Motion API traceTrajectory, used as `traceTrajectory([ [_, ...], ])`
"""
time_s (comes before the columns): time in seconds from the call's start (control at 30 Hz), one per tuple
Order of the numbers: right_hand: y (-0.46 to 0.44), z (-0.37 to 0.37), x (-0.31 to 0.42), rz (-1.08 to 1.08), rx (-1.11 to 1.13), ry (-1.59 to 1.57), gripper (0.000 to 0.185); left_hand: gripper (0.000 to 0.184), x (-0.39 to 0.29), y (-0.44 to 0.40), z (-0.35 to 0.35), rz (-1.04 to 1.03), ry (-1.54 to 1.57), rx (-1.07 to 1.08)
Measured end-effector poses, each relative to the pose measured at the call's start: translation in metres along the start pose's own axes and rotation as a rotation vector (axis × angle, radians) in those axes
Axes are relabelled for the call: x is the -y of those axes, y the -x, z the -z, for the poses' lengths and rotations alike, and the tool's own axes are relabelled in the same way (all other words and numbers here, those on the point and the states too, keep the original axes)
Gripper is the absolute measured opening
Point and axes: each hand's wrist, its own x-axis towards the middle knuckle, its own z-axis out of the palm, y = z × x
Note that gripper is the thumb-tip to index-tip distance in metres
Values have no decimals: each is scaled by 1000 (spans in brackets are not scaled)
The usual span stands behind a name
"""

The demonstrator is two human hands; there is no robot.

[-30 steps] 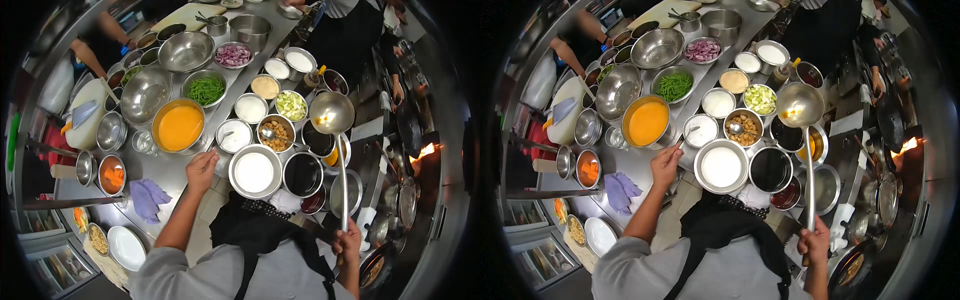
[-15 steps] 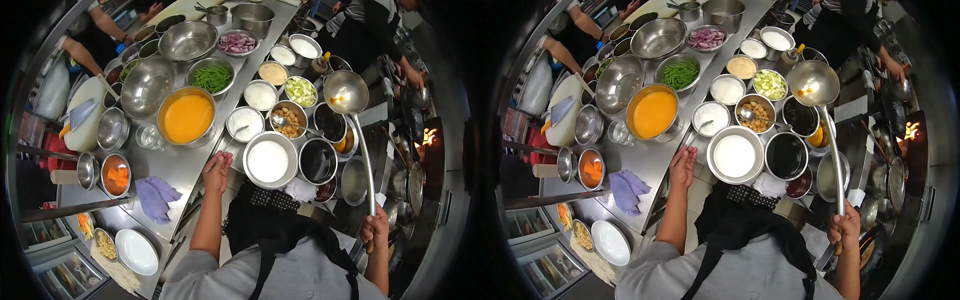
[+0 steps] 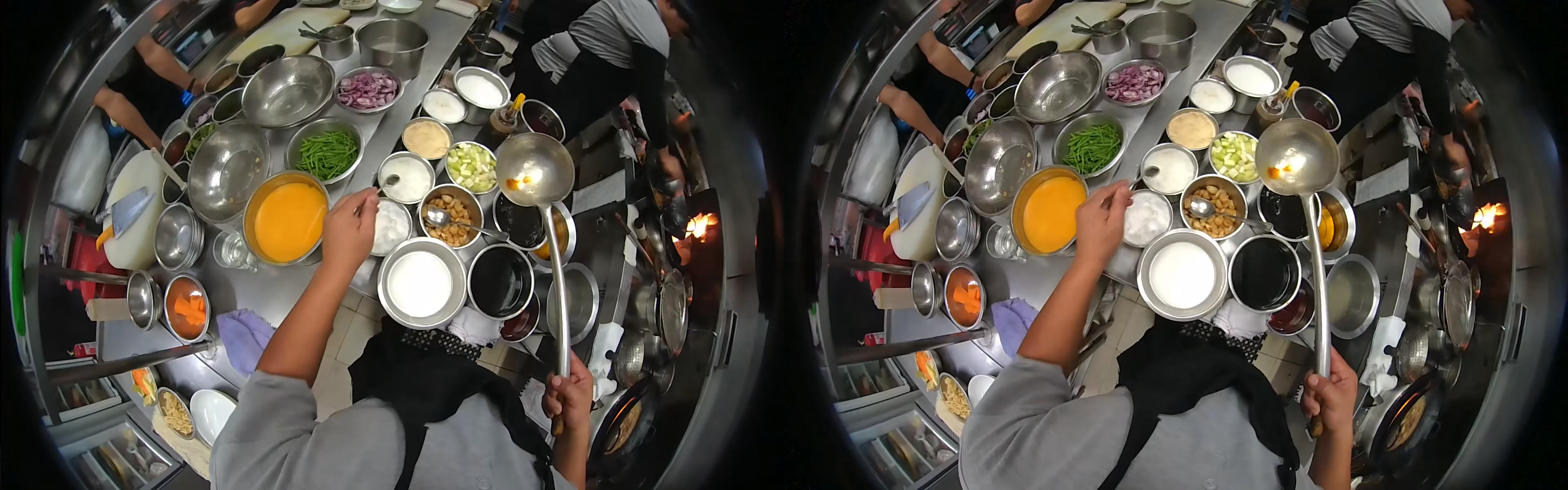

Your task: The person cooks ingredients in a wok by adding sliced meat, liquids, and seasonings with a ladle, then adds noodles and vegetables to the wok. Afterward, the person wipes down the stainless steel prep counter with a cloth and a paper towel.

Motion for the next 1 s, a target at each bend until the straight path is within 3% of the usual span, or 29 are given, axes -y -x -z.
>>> traceTrajectory([
  [0.07,-2,-1,-2,8,-4,-8,60,15,-13,13,22,-250,-161,-68],
  [0.23,-14,-8,1,1,-113,-23,61,20,17,94,59,-178,-104,36],
  [0.3,-20,-13,9,-6,-121,9,61,23,45,121,49,361,454,-155],
  [0.4,-27,-7,17,-27,-71,48,64,27,57,126,51,491,585,-202],
  [0.57,-28,-19,25,-28,-48,9,65,26,37,92,45,310,485,-152],
  [0.63,-29,-16,25,-32,-25,-9,67,23,48,72,33,66,200,-14],
  [0.73,-31,-21,34,-40,-17,-16,68,20,15,37,19,-58,140,-29],
  [0.8,-33,-21,33,-24,-12,-29,67,20,11,4,0,-52,158,-18],
  [0.87,-35,-25,36,-16,-21,-13,66,26,18,-20,-20,113,129,114],
  [1.0,-38,-24,35,-10,-60,15,64,27,26,-42,-49,-46,-98,173],
])
